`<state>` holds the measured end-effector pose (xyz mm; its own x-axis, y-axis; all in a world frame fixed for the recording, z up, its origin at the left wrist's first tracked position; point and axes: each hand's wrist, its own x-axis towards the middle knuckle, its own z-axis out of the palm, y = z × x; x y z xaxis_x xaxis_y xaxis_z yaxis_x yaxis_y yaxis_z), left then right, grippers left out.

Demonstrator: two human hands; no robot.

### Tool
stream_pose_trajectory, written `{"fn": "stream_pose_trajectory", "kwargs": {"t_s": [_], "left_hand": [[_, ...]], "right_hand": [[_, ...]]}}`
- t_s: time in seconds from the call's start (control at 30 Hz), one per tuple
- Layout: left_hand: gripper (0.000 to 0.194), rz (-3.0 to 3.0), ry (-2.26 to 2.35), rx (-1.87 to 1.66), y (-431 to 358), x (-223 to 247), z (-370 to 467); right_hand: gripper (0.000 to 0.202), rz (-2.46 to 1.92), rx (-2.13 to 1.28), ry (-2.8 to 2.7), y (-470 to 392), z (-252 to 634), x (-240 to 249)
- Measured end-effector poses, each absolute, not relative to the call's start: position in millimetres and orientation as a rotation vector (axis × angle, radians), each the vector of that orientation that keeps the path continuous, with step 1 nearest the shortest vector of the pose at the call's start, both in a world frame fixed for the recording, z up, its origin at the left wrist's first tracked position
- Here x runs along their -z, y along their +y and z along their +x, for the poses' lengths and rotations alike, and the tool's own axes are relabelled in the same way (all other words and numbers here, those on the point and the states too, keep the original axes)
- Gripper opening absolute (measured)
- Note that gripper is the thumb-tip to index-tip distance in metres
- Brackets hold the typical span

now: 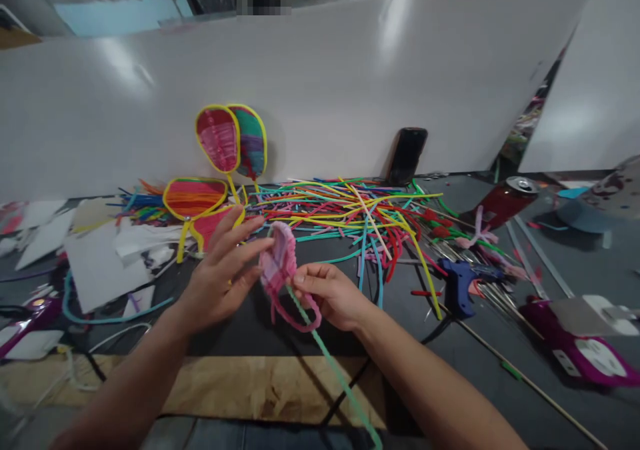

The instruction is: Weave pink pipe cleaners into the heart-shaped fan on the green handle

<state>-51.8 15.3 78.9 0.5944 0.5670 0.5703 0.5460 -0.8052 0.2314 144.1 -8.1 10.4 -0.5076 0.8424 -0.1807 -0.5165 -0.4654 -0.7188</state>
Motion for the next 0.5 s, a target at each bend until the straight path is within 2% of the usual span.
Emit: {"fn": "stream_pose_trajectory", "kwargs": {"t_s": [0.1,0.23,0.5], "left_hand": [[0.036,3.019,0.735,-0.523,19.5,-110.2,-42.1],[0.02,2.964,0.49,-0.055,29.3,-136.7,-34.9],[0.018,2.624,0.457,0.093,42.6,-131.6,-36.4]], "right_hand": [[0.023,-0.593,-2.186,-0.837,-12.4,140.4,-8.0],[0.026,-0.488,-2.26,-0.893,-15.5,137.8,-4.7],[0.026,-0.43,-2.315,-0.84,-18.3,136.9,-8.4]]}}
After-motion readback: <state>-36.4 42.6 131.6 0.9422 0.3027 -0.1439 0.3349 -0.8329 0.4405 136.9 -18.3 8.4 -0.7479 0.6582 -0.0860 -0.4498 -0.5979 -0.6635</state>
